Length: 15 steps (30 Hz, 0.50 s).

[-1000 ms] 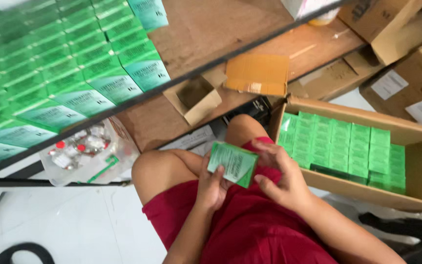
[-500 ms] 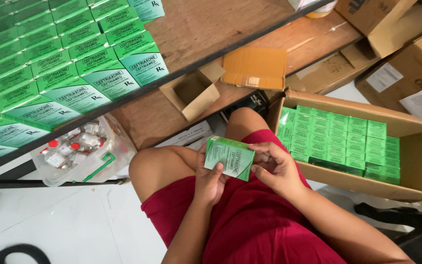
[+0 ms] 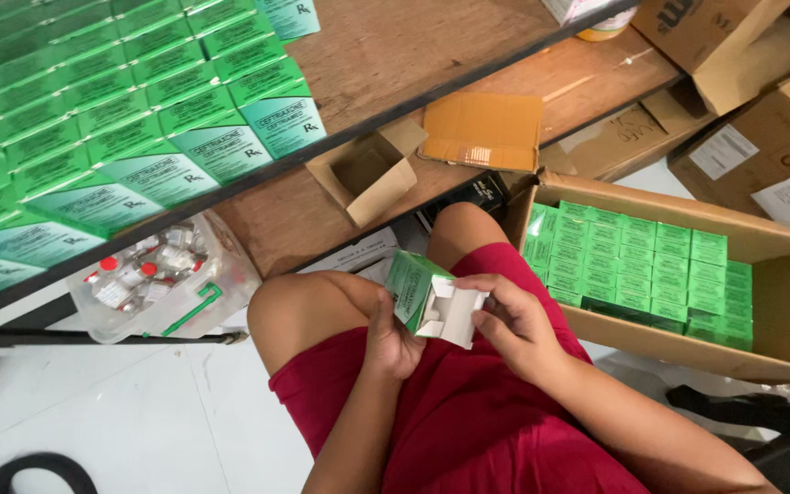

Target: The person sits on the floor and repeatedly picks up small green boxes from a cardboard box, briefly turns them over, and places them on a nearby shelf. The person handles the boxes one at a time throughout the clip.

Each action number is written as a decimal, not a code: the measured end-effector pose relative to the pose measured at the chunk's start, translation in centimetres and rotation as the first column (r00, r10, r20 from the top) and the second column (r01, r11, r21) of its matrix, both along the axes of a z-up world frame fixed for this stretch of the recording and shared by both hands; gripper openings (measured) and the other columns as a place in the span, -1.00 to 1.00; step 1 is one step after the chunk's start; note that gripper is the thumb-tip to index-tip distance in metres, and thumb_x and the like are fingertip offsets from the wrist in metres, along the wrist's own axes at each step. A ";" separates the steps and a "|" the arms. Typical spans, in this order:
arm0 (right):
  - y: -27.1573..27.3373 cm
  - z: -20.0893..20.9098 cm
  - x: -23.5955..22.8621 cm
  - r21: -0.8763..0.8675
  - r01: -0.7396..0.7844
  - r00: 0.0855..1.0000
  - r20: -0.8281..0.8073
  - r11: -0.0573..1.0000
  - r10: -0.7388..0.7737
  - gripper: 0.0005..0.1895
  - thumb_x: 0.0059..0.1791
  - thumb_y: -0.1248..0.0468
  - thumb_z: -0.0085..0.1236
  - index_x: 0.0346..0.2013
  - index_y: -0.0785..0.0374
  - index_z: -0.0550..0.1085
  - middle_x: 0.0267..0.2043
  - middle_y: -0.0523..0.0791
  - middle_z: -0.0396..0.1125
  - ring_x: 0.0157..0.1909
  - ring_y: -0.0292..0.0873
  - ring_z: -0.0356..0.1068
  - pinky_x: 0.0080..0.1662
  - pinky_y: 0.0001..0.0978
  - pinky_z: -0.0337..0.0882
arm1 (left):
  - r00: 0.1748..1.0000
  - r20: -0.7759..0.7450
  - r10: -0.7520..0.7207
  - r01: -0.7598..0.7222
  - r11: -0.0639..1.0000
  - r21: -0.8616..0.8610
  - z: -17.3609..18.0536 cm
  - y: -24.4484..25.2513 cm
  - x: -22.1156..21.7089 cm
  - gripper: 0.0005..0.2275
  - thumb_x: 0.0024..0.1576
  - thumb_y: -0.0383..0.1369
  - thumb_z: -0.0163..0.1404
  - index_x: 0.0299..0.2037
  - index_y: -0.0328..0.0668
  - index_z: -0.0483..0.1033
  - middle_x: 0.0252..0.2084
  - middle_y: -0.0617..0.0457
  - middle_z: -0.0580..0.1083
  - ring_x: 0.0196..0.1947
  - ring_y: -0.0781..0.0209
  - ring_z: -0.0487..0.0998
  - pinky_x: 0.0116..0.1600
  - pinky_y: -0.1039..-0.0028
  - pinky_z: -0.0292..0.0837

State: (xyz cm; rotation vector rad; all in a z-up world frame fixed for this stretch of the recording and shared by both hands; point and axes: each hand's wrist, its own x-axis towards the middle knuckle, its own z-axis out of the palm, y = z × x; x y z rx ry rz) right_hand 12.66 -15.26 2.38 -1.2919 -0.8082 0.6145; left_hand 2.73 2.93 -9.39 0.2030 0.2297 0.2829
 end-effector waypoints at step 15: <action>4.0 0.7 0.2 -0.065 0.262 0.902 0.371 0.963 -0.221 -0.57 0.09 0.40 0.06 0.28 0.27 0.35 -0.03 -0.07 0.24 -0.06 -0.20 0.31 -0.03 -0.42 0.38 | 0.991 0.057 0.125 -0.136 0.937 0.321 4.0 -1.0 0.2 -0.56 0.31 -0.13 -0.03 0.30 -0.15 0.20 0.16 -0.07 0.44 0.09 0.11 0.56 0.09 0.29 0.59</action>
